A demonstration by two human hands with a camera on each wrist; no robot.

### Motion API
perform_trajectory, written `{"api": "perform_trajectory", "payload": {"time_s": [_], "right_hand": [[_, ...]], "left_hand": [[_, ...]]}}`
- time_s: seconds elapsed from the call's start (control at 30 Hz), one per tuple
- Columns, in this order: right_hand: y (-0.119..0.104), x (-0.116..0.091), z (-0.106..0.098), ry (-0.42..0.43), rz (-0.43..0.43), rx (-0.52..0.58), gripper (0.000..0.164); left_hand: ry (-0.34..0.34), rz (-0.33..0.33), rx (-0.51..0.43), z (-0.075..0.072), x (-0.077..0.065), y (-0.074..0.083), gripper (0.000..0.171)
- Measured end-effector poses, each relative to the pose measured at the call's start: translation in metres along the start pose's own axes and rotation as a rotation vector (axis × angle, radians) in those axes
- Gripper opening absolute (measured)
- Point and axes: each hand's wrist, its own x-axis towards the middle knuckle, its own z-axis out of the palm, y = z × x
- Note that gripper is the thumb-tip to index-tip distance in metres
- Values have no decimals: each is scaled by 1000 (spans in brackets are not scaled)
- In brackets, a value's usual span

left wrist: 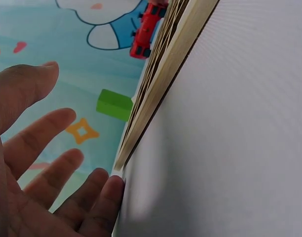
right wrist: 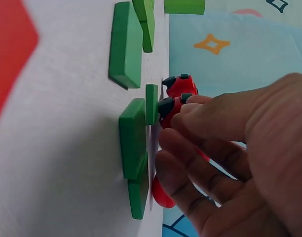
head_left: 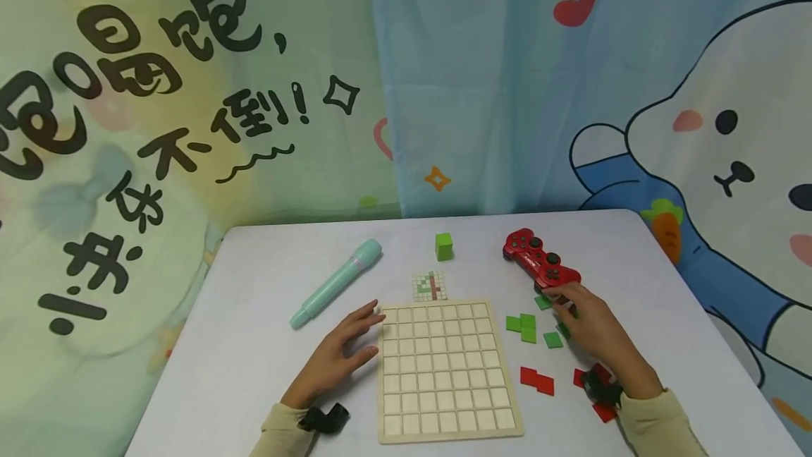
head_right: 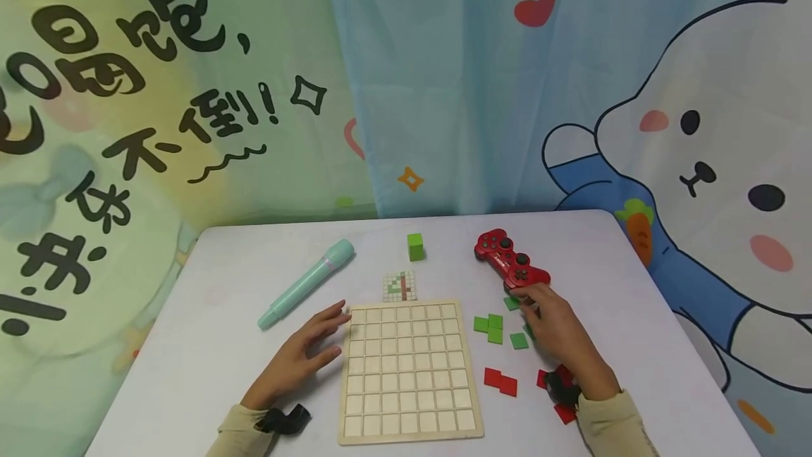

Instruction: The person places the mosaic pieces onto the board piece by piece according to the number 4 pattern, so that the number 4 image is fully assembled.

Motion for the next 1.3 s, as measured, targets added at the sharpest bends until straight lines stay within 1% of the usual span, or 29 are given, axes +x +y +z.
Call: {"api": "perform_trajectory", "payload": {"time_s": [0.13,0.3,0.47,0.57,0.63,0.73,0.8,0.87,1.03,1.2,1.3], "right_hand": [[0,2,-1,-38,7,5,39],[5,3,2,-65,-6,3,40],[8,3,5,-96,16,-31,41],[8,3,5,-92,16,-49,41],[7,4,5,-81,1,-57,39],[8,6,5,-65,-20,-58,37],[8,7,5,-64,-23,-60,36],[8,8,5,-69,-20,-60,36],[6,7,5,-89,1,-53,37],[5,8,5,-112,19,-57,39],[5,9,5,-123,23,-67,40]], "left_hand": [[2,-22,-8,0,-2,1,54],[5,-40,-34,1,-4,2,53],[22,-39,-2,5,-2,1,57],[25,-47,54,6,0,1,63],[20,-56,99,5,2,1,67],[14,-44,187,4,5,0,73],[6,-34,226,3,6,0,76],[-7,-25,253,3,7,0,78],[-54,-35,297,0,10,2,85],[-112,-65,323,-2,13,2,97],[-151,-94,321,-3,15,3,106]]}}
